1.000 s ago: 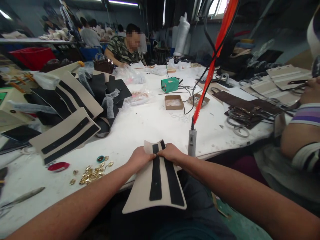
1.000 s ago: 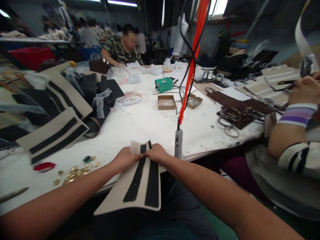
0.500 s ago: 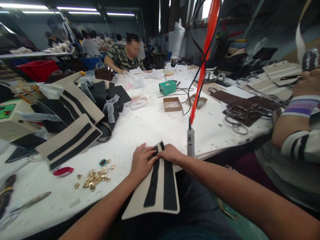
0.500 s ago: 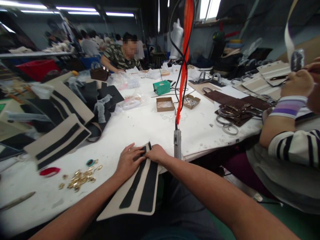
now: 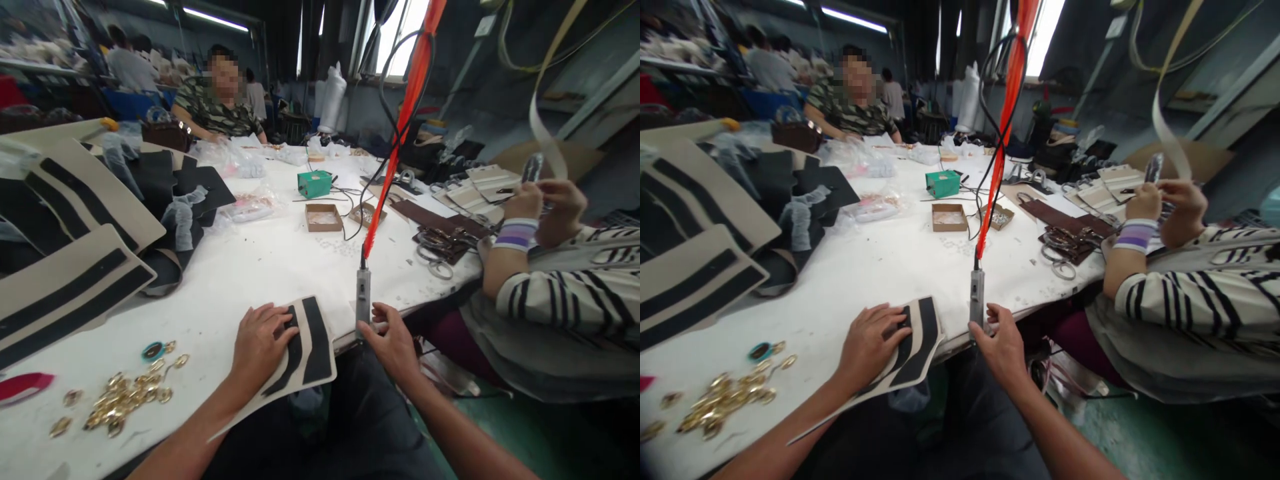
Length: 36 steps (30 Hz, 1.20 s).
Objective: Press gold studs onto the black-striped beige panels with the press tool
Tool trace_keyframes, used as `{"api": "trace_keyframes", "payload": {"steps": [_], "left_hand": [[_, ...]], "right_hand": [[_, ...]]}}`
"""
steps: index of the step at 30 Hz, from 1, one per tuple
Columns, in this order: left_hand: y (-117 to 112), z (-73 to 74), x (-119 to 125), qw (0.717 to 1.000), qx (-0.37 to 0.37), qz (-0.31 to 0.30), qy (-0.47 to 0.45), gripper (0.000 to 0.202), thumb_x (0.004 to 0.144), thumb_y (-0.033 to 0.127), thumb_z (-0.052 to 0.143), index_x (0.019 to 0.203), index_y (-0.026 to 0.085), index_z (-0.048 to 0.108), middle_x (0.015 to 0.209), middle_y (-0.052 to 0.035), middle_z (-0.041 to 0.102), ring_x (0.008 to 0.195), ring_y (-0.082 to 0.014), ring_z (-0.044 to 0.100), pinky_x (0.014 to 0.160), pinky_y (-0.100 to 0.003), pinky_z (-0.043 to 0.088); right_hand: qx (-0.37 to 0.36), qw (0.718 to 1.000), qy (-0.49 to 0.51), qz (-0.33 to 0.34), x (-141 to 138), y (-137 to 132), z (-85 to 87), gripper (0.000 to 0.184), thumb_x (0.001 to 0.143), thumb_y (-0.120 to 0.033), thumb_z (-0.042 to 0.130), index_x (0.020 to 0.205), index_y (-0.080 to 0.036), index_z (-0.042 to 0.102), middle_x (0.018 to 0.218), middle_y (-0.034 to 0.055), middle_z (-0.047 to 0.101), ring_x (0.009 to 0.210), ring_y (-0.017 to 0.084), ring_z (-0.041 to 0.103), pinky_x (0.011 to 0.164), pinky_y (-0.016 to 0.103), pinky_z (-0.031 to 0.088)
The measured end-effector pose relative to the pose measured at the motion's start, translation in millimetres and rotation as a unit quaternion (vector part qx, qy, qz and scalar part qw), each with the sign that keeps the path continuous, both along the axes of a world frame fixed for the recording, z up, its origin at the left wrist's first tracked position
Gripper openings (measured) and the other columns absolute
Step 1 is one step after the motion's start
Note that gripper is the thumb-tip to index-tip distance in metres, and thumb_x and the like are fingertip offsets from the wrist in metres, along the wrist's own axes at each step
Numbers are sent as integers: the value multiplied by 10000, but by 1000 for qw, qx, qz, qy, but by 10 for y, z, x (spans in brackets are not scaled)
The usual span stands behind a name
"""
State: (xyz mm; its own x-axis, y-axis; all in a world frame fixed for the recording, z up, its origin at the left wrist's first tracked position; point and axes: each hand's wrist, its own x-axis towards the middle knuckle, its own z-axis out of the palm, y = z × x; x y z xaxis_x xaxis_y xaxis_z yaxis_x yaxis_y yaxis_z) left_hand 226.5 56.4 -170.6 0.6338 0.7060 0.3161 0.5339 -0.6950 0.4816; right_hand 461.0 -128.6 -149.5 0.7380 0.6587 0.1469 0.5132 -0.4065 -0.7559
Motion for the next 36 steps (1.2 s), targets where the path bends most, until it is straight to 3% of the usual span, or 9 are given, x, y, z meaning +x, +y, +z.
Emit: {"api": "trace_keyframes", "payload": {"steps": [4,8,14,19,23,27,30,33,36], "left_hand": [[68,-27,-7,1000,-8,-1,-2,190,901,404,749,1027,277,815,1274,-37,781,1322,-351,599,1198,-547,371],[117,-80,-21,1000,-4,-4,-14,184,890,409,758,1011,287,823,1251,-34,791,1307,-353,607,1175,-530,399],[163,-183,-33,999,3,-5,-35,195,876,450,765,995,306,822,1241,-33,795,1308,-365,608,1198,-547,368],[178,-196,-30,999,-3,-11,-34,202,877,461,746,993,318,828,1231,-29,800,1294,-367,622,1191,-552,385],[184,-186,-21,999,-8,-7,-41,212,870,481,738,979,325,831,1223,-32,803,1291,-365,626,1195,-538,392],[187,-184,-22,999,-18,-7,-40,220,867,504,738,971,335,834,1220,-28,804,1292,-375,625,1195,-559,386],[191,-192,-30,999,-17,-9,-38,228,867,508,746,980,330,833,1224,-31,803,1297,-381,622,1204,-580,368],[199,-213,-40,999,-10,-12,-38,234,874,501,743,1000,325,832,1224,-44,802,1304,-381,619,1213,-588,356],[208,-247,-42,999,-11,-16,-40,250,881,527,727,999,334,834,1217,-49,805,1300,-386,622,1211,-604,352]], "right_hand": [[-115,992,-30,43,57,278,-32,471,904,-503,660,1243,-176,659,1055,117,742,987,306,699,867,386,516],[-141,985,-61,73,332,298,76,407,961,-466,575,1266,-211,664,1081,102,763,1027,305,709,896,370,496],[-210,970,-115,-41,1153,149,19,486,989,-505,540,1352,-191,616,1171,135,761,1113,332,702,884,368,476],[-207,968,-123,-63,1447,86,-82,457,985,-546,542,1279,-213,654,1100,114,766,1048,314,711,809,349,470],[-173,975,-120,-75,1483,4,-125,506,964,-550,564,1324,-200,626,1142,130,742,1074,325,700,876,398,509],[36,962,-246,-111,1336,2,-8,679,904,-582,658,1394,-119,575,1325,218,647,1238,364,615,1064,521,490],[148,948,-279,-36,1063,147,146,433,964,-469,650,1275,-167,651,1276,177,665,1238,318,616,1084,493,503],[122,967,-198,102,794,466,181,253,987,-340,628,1193,-208,695,1108,98,707,1038,237,681,956,386,564],[64,984,-116,118,745,906,64,255,955,-277,638,1184,-195,717,1124,84,714,1013,205,687,914,324,566]]}}
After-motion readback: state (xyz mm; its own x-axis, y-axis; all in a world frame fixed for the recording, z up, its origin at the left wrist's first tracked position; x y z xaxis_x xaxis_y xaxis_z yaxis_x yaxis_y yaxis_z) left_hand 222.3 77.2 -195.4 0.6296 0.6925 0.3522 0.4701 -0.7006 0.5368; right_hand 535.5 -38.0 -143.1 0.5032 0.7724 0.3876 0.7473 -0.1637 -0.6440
